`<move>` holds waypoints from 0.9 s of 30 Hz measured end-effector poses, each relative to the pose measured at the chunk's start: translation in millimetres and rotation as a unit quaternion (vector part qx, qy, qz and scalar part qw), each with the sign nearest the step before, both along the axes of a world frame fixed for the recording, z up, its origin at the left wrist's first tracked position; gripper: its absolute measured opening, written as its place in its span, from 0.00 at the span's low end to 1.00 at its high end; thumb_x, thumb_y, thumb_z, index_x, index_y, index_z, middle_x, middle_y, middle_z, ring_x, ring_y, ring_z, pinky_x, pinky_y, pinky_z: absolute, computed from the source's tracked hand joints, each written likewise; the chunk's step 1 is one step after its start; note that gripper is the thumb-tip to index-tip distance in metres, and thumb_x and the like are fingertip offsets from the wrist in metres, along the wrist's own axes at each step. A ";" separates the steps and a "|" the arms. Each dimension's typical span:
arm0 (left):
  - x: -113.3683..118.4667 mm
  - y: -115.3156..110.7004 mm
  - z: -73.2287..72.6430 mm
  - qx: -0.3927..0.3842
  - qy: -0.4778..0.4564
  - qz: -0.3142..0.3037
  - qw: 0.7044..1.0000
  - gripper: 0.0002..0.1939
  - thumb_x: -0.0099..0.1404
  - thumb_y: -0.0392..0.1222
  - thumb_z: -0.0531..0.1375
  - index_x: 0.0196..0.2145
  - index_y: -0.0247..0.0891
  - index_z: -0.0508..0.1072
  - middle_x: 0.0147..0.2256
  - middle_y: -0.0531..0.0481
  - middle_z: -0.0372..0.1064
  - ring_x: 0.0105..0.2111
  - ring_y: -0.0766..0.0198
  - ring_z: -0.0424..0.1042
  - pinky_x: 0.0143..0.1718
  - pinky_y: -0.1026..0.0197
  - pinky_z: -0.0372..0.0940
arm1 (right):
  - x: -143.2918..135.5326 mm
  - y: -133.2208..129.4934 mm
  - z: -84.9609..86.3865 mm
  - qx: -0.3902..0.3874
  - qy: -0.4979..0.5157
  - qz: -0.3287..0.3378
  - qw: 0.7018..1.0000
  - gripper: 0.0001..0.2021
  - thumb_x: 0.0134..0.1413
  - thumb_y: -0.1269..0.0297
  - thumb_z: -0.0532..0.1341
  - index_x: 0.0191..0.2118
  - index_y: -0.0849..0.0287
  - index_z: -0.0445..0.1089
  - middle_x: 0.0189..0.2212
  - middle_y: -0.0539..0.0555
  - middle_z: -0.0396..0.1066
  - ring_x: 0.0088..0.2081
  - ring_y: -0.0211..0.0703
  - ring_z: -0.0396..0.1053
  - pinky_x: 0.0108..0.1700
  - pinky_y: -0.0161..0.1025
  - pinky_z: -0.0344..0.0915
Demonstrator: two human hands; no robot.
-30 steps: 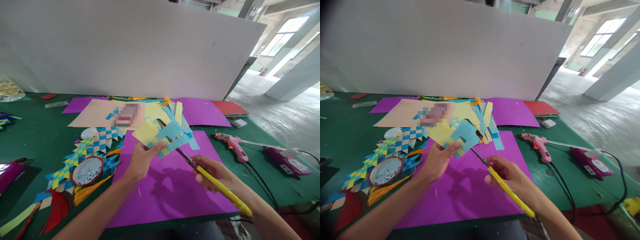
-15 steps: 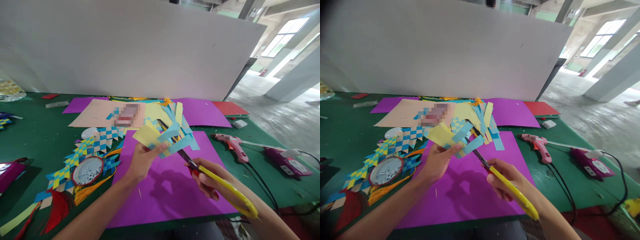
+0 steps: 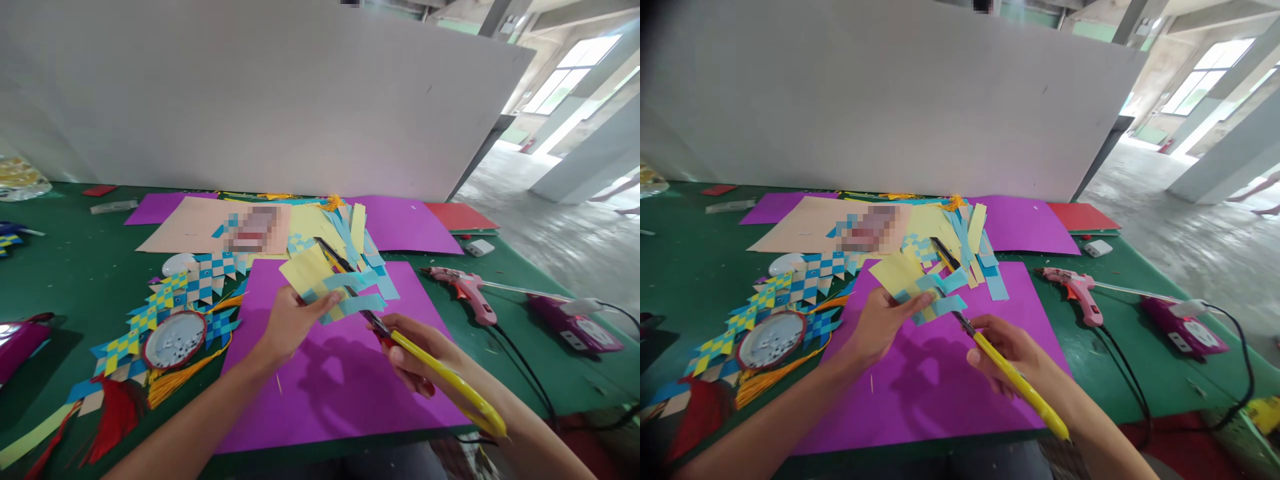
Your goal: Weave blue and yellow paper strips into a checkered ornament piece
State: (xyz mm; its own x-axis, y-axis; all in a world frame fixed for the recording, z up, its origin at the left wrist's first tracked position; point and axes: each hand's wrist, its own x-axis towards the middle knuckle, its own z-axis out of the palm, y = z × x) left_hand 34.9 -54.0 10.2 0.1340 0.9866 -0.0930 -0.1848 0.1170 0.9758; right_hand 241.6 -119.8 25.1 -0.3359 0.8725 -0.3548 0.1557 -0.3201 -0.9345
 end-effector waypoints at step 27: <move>-0.7 1.3 -10.3 0.016 -0.025 -0.004 1.000 0.14 0.53 0.47 0.69 0.35 0.37 0.80 0.37 0.46 0.78 0.37 0.55 0.75 0.38 0.59 0.70 | -14.4 -1.8 5.0 0.133 -0.187 0.001 0.973 0.20 0.58 0.48 0.58 0.42 0.61 0.71 0.22 0.48 0.59 0.21 0.33 0.57 0.20 0.30 0.56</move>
